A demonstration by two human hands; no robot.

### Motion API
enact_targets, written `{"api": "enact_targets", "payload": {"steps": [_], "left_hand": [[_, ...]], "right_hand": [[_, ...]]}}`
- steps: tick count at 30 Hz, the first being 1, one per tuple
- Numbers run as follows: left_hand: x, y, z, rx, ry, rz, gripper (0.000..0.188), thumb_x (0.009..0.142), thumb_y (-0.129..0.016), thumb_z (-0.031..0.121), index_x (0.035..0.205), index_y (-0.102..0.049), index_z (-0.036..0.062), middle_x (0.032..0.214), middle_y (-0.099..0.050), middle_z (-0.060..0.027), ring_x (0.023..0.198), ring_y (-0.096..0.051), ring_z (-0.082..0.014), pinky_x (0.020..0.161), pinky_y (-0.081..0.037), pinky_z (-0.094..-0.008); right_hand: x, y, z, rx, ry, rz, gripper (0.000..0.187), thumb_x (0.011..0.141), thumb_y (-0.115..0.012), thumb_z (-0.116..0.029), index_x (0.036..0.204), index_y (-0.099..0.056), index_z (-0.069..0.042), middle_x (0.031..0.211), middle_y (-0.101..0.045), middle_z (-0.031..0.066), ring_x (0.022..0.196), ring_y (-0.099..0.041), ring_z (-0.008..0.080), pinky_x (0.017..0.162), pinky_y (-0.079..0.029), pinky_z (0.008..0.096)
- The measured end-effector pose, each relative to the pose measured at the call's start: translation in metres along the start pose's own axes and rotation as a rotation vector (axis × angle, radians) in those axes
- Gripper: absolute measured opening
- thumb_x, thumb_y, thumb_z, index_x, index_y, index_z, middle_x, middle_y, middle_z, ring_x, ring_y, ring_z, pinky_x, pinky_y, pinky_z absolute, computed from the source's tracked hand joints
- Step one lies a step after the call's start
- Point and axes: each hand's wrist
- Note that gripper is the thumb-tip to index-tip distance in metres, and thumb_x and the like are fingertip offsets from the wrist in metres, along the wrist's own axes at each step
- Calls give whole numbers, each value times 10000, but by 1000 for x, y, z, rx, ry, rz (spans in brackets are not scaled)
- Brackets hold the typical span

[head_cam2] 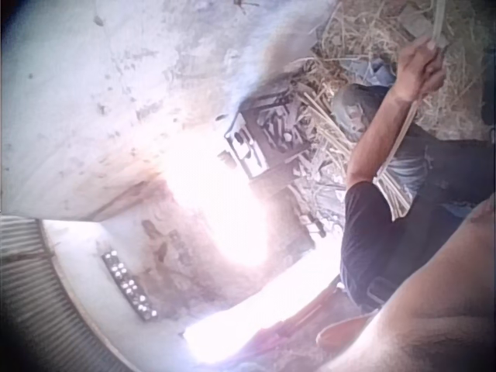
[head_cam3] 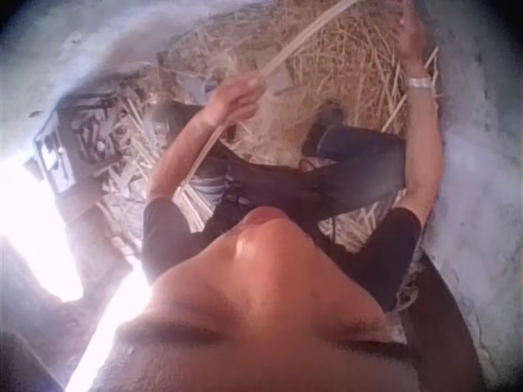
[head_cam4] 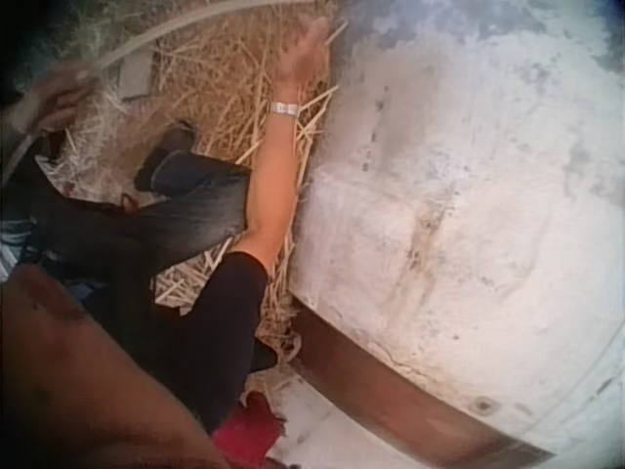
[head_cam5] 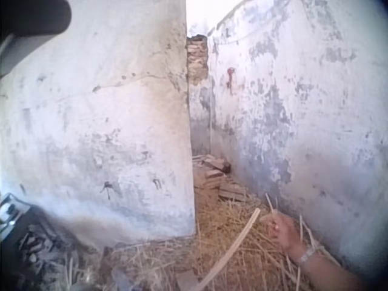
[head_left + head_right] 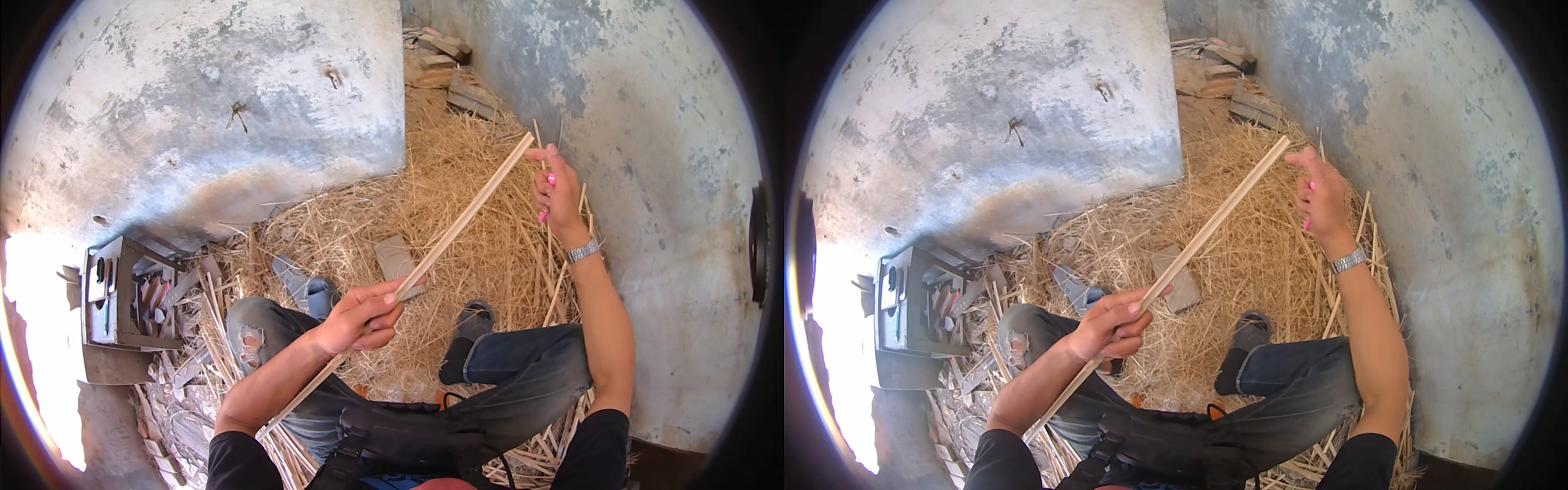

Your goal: The person shaves a strip of bamboo with a knife while sitting on a ground covered in straw.

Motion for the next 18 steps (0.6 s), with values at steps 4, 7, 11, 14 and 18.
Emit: {"api": "enact_targets", "payload": {"steps": [4,7,11,14,18], "left_hand": [[8,3,-6,97,11,-50,483,1087,-392,189,1540,-363,24,702,-377,18,427,-308,-37,402,-266,-197],[15,-1,-9,224,5,-45,482,1088,-396,193,1542,-363,35,711,-408,19,435,-335,-41,409,-278,-196],[20,-4,-13,245,-18,-1,511,1096,-438,238,1568,-336,71,718,-401,32,471,-343,-38,427,-273,-197],[19,2,-12,159,-47,71,531,1098,-449,267,1583,-318,93,722,-379,39,488,-330,-35,434,-261,-199],[18,-4,-7,152,-44,139,489,1096,-473,232,1562,-383,116,693,-376,64,509,-334,-24,450,-263,-202]], "right_hand": [[-10,-21,-3,-46,105,-131,360,1017,-598,-433,1012,-630,-75,556,-392,-84,404,-304,18,366,-236,210],[-22,-35,-5,-80,100,-157,351,1004,-625,-423,989,-635,-72,556,-427,-85,406,-325,23,369,-259,227],[-39,-51,1,-348,184,-183,454,1016,-580,-469,840,-635,-54,537,-425,-60,421,-377,81,410,-338,318],[-57,-56,-2,-671,320,-369,544,1036,-506,-498,771,-627,-39,520,-476,30,434,-470,183,457,-394,396],[-100,-80,-2,-826,336,-416,510,1053,-476,-443,821,-653,-25,529,-494,123,411,-466,296,465,-389,445]]}}
Point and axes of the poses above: each hand's wrist, its own x-axis towards the middle knuckle, its own y-axis out of the back of the hand, z = x × y
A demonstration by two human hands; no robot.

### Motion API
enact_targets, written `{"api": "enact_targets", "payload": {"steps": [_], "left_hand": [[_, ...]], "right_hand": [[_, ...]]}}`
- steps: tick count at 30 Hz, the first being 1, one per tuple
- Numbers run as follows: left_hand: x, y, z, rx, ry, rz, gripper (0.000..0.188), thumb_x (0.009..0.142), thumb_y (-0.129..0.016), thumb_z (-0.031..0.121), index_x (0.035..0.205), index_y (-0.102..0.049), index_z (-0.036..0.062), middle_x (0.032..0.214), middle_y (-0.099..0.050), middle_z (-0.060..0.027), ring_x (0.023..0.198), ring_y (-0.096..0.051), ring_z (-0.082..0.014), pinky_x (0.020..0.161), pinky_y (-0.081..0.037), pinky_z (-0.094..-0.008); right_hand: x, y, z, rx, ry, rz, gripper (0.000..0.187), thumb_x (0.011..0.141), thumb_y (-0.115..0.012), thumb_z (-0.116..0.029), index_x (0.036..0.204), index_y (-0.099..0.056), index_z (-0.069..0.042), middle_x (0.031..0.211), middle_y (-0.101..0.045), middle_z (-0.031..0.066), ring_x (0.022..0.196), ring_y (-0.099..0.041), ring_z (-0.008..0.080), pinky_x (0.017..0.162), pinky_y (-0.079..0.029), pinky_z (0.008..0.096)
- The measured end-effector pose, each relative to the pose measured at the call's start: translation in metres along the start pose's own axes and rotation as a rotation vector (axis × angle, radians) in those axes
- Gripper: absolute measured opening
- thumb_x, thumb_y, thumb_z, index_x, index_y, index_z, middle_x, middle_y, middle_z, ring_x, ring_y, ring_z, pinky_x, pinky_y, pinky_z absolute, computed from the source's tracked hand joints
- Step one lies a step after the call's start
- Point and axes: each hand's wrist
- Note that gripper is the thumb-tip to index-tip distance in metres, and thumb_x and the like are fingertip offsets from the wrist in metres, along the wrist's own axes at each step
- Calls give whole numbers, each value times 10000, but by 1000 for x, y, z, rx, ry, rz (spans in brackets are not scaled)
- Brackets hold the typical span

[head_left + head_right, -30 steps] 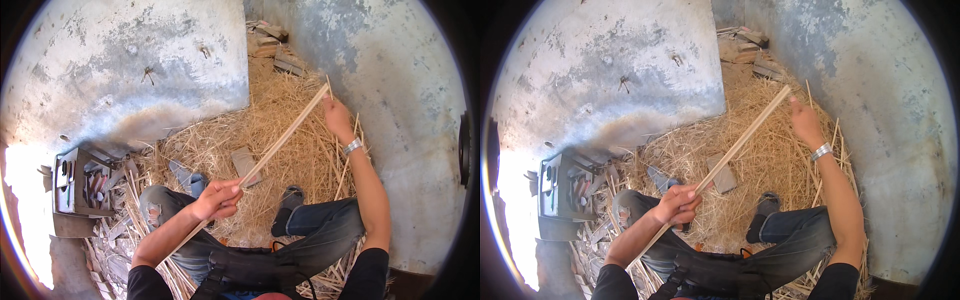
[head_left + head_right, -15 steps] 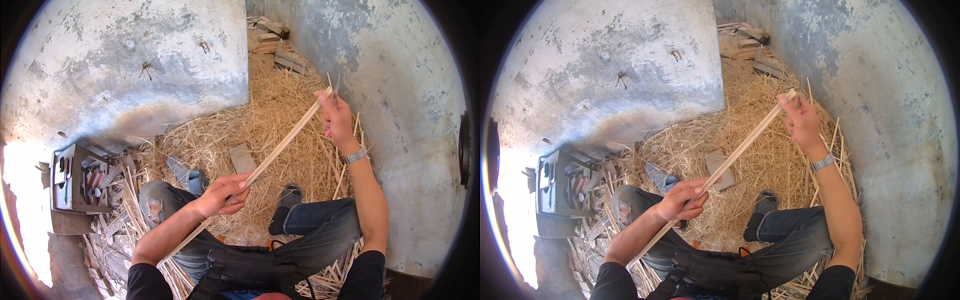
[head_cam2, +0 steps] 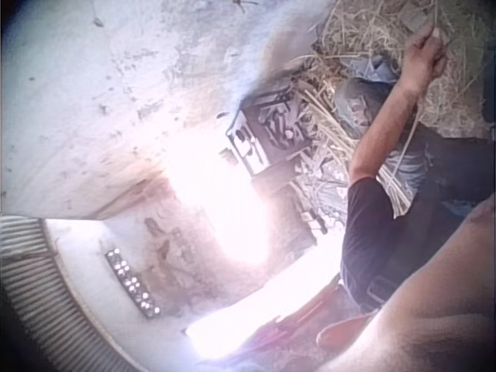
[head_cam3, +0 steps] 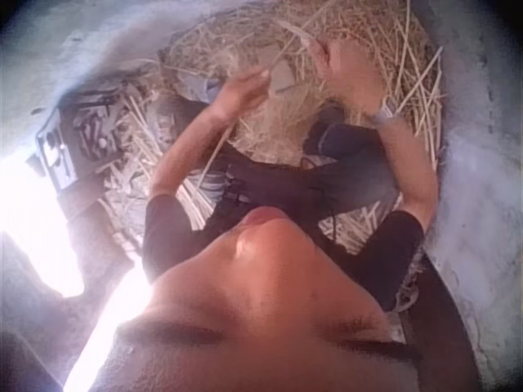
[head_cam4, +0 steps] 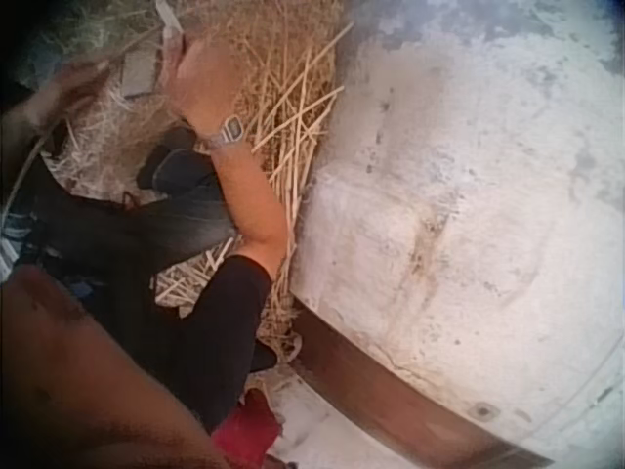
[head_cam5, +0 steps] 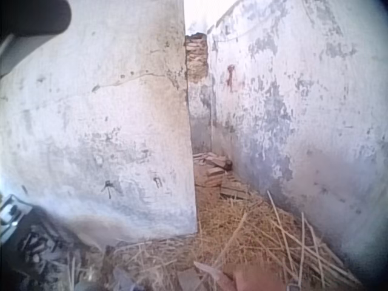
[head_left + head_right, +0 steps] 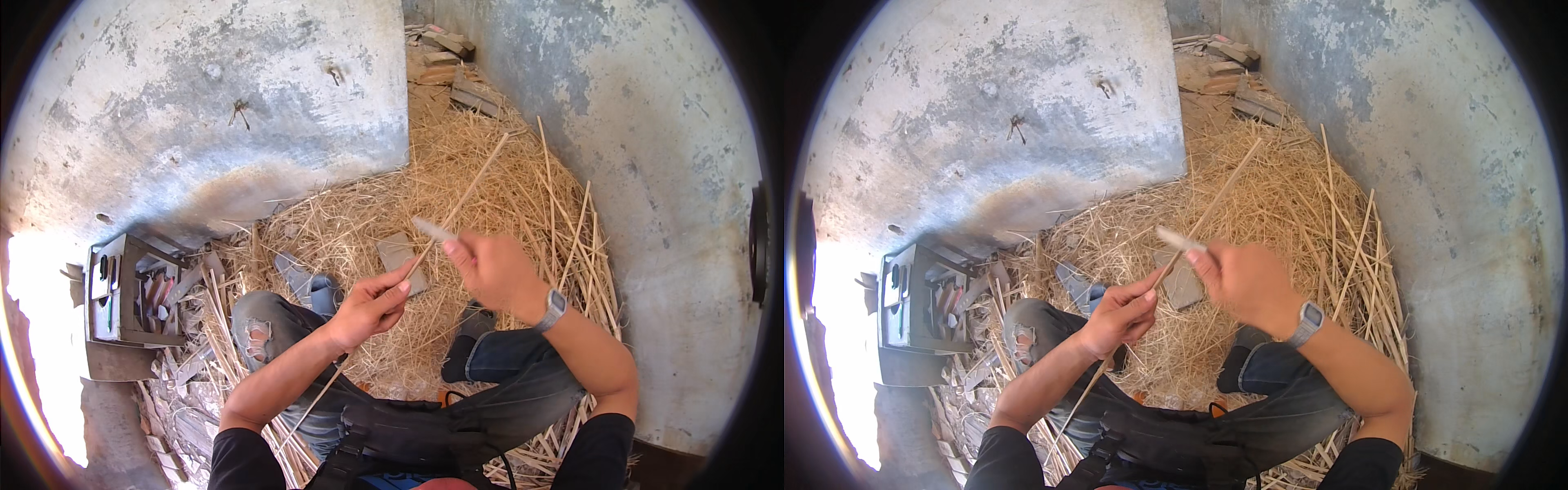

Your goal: The person shaves a strip of bamboo with a knife while sitting on a ground covered in straw.

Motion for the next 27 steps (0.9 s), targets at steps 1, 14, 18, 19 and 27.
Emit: {"api": "enact_targets", "payload": {"steps": [1,14,18,19,27], "left_hand": [[-1,-2,-1,124,-46,55,481,1085,-502,218,1545,-415,106,680,-387,77,523,-342,-16,466,-267,-201],[-2,11,-19,410,-268,263,459,1042,-590,140,1471,-494,8,698,-438,114,626,-354,13,541,-300,-194],[-8,9,-13,424,-200,253,450,1037,-595,127,1460,-505,2,711,-450,113,635,-361,14,544,-306,-193],[-11,11,-23,476,-251,181,464,1049,-564,111,1490,-463,10,661,-408,104,572,-331,2,506,-275,-208],[-15,5,-3,241,-201,158,441,1048,-569,116,1481,-506,58,634,-427,105,559,-352,12,504,-267,-196]], "right_hand": [[-3,-3,-7,-103,16,-25,507,1050,-480,-442,820,-649,-23,545,-520,159,445,-507,344,477,-408,458],[11,-38,20,-364,188,72,475,1045,-484,-420,785,-616,-45,539,-572,158,459,-563,364,435,-426,464],[60,33,72,-377,50,426,595,1078,-408,-442,706,-567,-6,526,-523,177,464,-538,310,487,-413,450],[57,43,76,-386,53,428,595,1078,-408,-442,706,-567,-6,526,-523,177,464,-538,310,487,-413,450],[49,45,77,-152,-255,284,613,1078,-409,-455,706,-553,10,517,-446,114,461,-423,261,507,-359,418]]}}
Point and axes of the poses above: each hand's wrist, its own x-axis towards the middle knuckle, its own y-axis out of the back of the hand, z = x × y
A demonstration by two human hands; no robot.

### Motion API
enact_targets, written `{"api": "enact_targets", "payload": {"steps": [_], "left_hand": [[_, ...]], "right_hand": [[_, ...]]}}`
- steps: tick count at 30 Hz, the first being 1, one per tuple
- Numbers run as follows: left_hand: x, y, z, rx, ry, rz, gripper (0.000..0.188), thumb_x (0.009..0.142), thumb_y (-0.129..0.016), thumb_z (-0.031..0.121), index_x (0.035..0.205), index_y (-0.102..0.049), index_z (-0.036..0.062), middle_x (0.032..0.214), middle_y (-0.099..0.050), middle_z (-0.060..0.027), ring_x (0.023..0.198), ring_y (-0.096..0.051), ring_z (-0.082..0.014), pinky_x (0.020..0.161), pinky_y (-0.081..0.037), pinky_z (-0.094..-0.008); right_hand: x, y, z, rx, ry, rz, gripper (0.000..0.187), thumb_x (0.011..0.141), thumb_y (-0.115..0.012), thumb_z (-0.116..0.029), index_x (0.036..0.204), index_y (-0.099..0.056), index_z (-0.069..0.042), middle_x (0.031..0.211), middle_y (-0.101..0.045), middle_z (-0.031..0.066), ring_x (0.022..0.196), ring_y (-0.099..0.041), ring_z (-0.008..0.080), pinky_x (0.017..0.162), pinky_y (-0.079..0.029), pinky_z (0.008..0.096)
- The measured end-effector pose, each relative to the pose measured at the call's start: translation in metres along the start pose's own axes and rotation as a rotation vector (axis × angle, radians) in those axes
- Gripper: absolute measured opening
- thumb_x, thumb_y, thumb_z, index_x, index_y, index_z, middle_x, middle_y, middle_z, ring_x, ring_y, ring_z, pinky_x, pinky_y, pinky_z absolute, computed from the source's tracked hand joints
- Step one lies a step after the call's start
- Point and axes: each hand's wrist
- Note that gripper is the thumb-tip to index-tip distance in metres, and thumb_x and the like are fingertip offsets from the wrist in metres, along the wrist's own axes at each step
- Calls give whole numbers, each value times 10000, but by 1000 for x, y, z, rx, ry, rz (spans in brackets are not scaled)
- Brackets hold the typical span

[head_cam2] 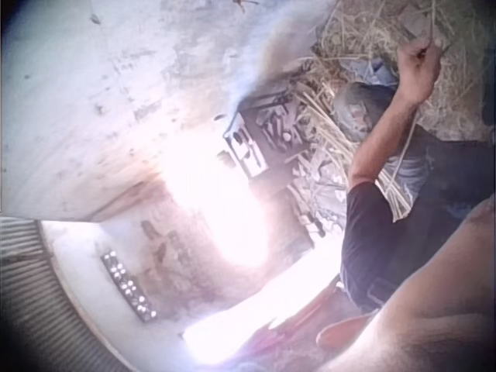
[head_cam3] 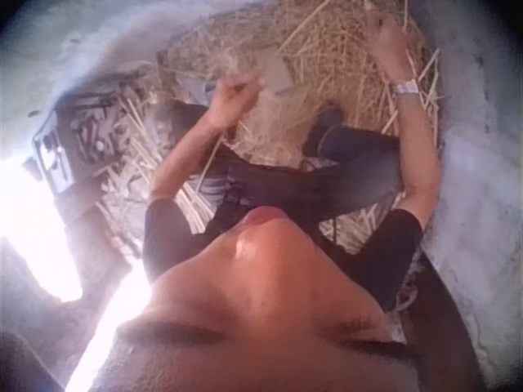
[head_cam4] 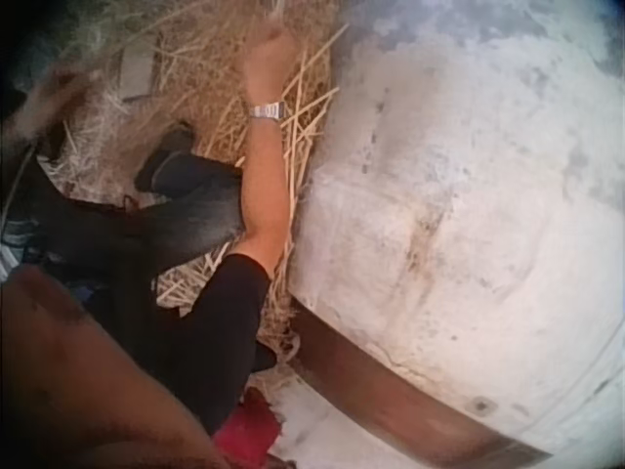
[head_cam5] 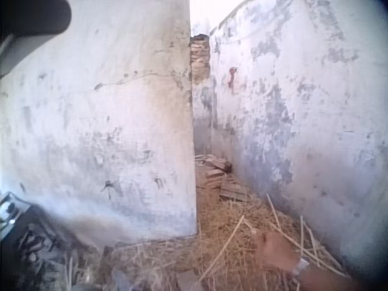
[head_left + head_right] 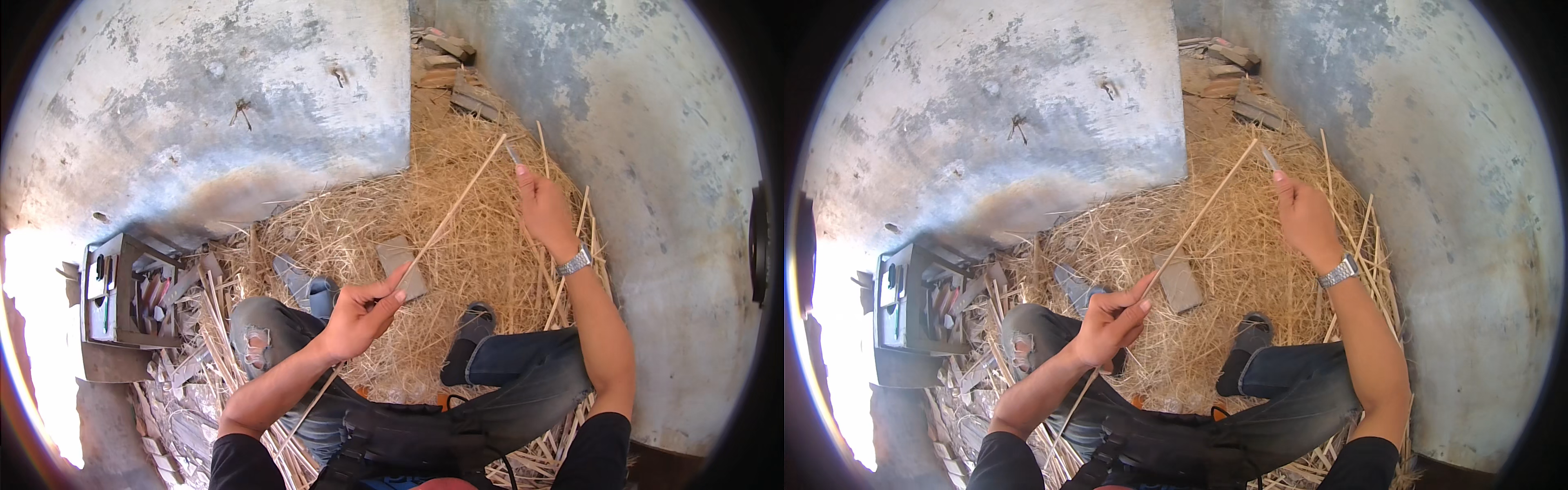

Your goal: The person shaves a strip of bamboo with a knife while sitting on a ground covered in straw.

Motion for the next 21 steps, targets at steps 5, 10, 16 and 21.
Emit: {"api": "enact_targets", "payload": {"steps": [5,10,16,21], "left_hand": [[3,2,6,-40,4,-23,445,1049,-568,114,1485,-501,61,626,-432,103,560,-355,16,504,-261,-196],[8,-1,-10,109,-43,53,426,1032,-593,98,1450,-538,35,658,-495,79,607,-383,6,529,-305,-203],[0,-4,-17,554,-235,173,351,1001,-617,48,1337,-598,-52,953,-670,34,717,-405,0,608,-375,-202],[-2,-11,-9,559,-146,185,335,997,-621,41,1314,-608,-65,965,-670,26,693,-392,-6,588,-369,-209]], "right_hand": [[-3,1,4,107,128,146,575,1068,-440,-455,745,-572,2,515,-452,108,459,-430,237,503,-363,394],[-62,-8,-69,-38,332,-154,516,1048,-486,-452,788,-660,-42,528,-559,154,454,-571,347,450,-427,455],[-53,-22,-50,-92,297,-109,461,1031,-528,-418,786,-617,-38,533,-541,195,471,-573,391,468,-427,486],[-77,-35,-62,-120,393,-169,472,1046,-501,-408,792,-620,-28,532,-540,197,481,-582,386,465,-425,482]]}}
Point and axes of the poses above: each hand's wrist, its own x-axis towards the middle knuckle, its own y-axis out of the back of the hand, z = x × y
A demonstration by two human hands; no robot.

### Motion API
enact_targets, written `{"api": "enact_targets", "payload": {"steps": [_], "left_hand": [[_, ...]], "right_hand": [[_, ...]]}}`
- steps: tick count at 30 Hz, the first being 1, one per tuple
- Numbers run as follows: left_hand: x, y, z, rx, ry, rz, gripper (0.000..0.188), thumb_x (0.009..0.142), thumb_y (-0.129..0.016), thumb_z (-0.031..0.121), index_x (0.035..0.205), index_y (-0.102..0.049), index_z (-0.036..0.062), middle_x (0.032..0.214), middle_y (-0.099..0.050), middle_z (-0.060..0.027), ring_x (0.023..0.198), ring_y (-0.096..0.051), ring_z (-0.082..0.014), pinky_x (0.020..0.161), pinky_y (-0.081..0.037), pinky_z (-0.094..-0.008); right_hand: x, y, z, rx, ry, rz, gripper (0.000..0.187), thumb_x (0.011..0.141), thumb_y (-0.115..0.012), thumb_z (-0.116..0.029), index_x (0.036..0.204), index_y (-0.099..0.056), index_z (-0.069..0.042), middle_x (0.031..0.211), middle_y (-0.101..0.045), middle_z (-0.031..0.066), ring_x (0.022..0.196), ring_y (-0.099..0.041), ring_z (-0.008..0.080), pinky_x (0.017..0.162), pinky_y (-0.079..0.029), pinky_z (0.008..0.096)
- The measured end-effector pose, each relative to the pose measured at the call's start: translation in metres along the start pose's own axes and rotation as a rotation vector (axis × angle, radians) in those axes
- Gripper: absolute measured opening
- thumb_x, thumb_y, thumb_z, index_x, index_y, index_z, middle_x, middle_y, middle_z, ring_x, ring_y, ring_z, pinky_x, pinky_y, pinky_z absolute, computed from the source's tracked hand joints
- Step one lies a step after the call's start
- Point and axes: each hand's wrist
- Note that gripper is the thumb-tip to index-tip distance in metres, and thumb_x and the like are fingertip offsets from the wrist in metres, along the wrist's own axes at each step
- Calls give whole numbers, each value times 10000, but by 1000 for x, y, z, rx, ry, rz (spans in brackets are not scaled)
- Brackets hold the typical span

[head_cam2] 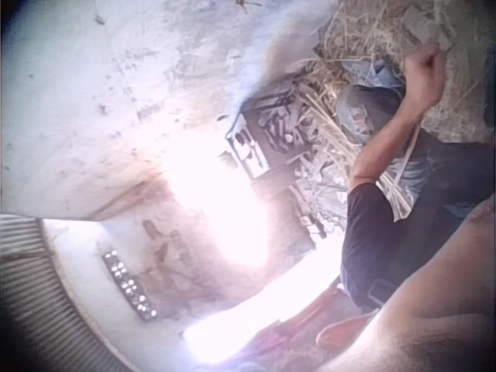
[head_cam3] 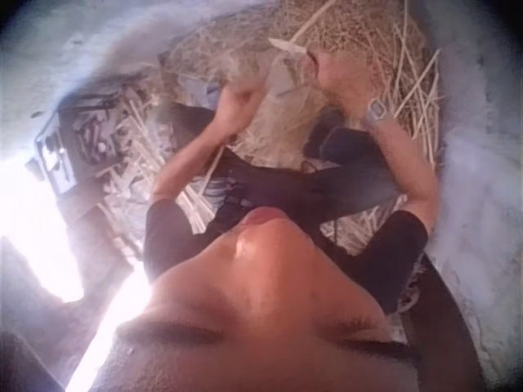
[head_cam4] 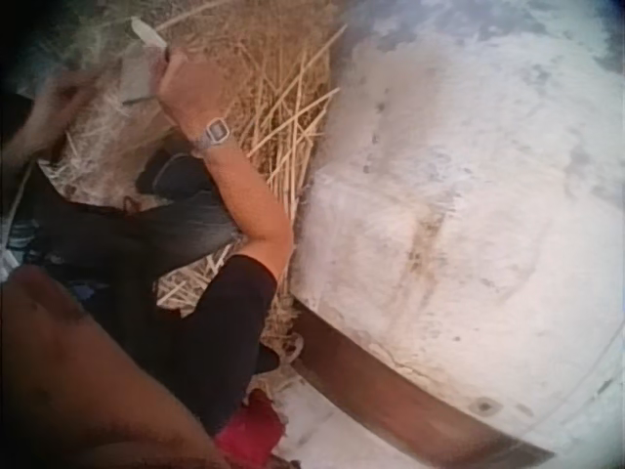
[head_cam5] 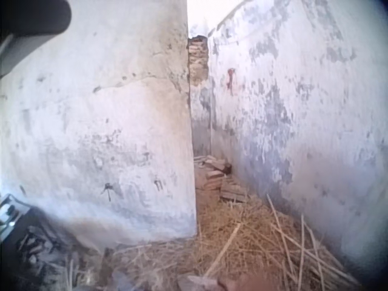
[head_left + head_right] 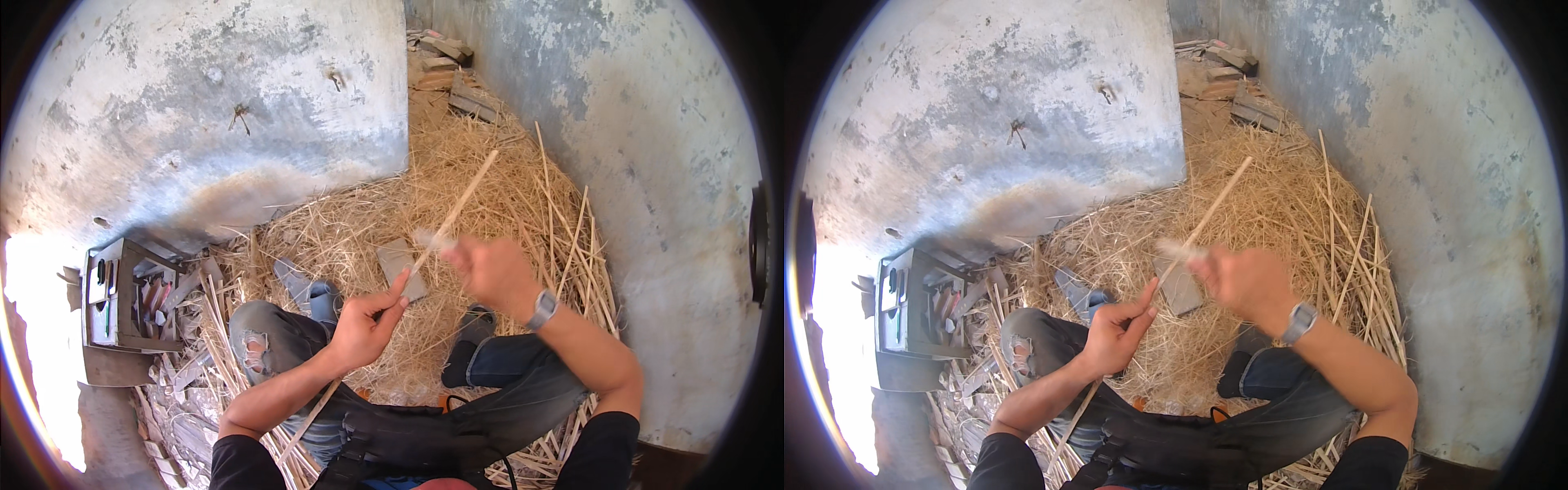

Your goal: The person shaves a strip of bamboo with a knife while sitting on a ground covered in straw.

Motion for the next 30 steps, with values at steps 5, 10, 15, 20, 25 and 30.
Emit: {"api": "enact_targets", "payload": {"steps": [5,10,15,20,25,30], "left_hand": [[-6,10,-10,-74,-8,36,349,1003,-617,57,1336,-602,-47,807,-580,50,700,-408,-17,607,-383,-211],[-1,4,-15,-145,-64,29,372,1008,-619,74,1357,-585,-51,736,-522,42,712,-417,-23,629,-398,-208],[-5,12,-6,-137,44,-21,418,1026,-593,88,1430,-542,-6,693,-464,124,612,-362,21,533,-304,-187],[0,9,-11,-273,3,-171,444,1043,-566,84,1477,-495,23,632,-413,104,537,-335,9,491,-276,-204],[6,17,1,-475,131,-214,434,1068,-528,117,1496,-483,62,596,-387,73,483,-312,-18,450,-249,-225],[7,18,6,-656,227,-285,426,1074,-530,156,1490,-495,72,584,-368,73,469,-331,-31,454,-262,-222]], "right_hand": [[20,-4,30,-38,-33,47,477,1050,-492,-411,794,-627,-32,517,-528,183,483,-584,371,453,-419,460],[21,13,22,-17,-56,27,495,1053,-474,-421,791,-639,-35,518,-527,177,451,-542,366,442,-406,447],[36,-5,49,-24,-66,158,623,1063,-427,-496,737,-647,-13,496,-508,165,421,-500,312,453,-409,447],[55,56,168,55,-580,324,700,1054,-436,-529,666,-568,39,495,-444,135,501,-453,255,536,-377,423],[37,45,128,269,-279,446,589,1064,-439,-503,787,-587,-5,589,-468,21,542,-424,144,537,-356,338],[26,44,61,413,-175,266,499,1078,-436,-455,905,-630,-30,671,-516,21,574,-431,106,538,-351,302]]}}
Point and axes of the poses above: each hand's wrist, its own x-axis towards the middle knuckle, its own y-axis out of the back of the hand, z = x × y
